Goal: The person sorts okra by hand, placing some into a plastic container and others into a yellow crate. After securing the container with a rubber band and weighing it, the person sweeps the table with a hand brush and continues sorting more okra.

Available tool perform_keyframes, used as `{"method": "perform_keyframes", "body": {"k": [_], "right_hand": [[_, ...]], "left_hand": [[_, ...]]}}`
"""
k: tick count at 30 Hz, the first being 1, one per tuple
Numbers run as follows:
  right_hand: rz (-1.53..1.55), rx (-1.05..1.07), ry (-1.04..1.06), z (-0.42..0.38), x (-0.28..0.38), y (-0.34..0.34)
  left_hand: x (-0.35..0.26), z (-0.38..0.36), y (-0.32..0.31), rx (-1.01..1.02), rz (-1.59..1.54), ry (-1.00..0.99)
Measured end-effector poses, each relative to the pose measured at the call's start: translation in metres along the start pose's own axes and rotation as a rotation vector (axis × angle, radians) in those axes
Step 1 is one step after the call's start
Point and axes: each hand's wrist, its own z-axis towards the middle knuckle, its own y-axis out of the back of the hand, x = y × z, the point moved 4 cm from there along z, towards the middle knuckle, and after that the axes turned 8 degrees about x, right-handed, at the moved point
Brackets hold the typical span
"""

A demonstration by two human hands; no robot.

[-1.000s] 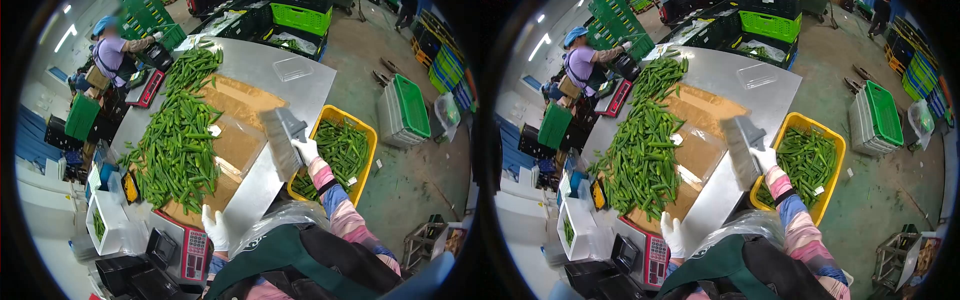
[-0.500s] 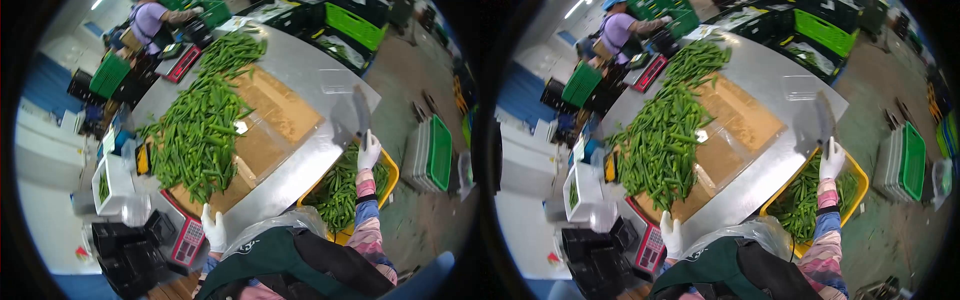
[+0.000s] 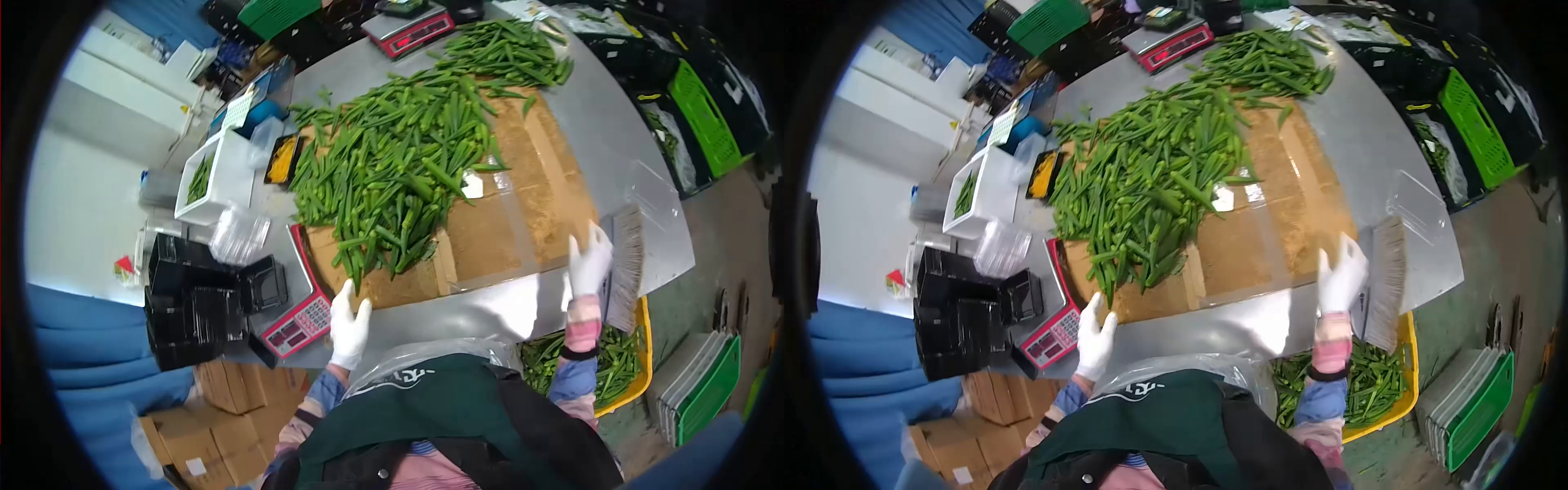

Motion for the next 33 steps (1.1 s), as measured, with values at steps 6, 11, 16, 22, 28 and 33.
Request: {"method": "perform_keyframes", "body": {"k": [6, 11, 16, 22, 28, 33], "right_hand": [[0.464, 0.295, 0.224, 0.041, 0.129, -0.133], [0.323, 0.45, 0.026, 0.06, 0.171, -0.213], [1.049, 0.814, -0.265, 0.028, 0.164, -0.192], [1.835, 0.969, -0.393, -0.048, 0.163, -0.122], [1.827, 0.922, -0.317, -0.1, 0.123, -0.067], [0.697, 0.908, -0.535, -0.168, -0.013, 0.044]], "left_hand": [[-0.018, 0.042, -0.009, 0.072, -0.088, -0.049], [-0.016, 0.052, -0.009, 0.166, -0.066, -0.034], [0.006, 0.058, -0.015, 0.167, -0.198, -0.025], [0.009, 0.056, -0.038, 0.245, -0.333, -0.041], [0.011, 0.046, -0.034, 0.271, -0.447, -0.041], [0.045, 0.045, -0.026, 0.235, -0.659, 0.082]]}}
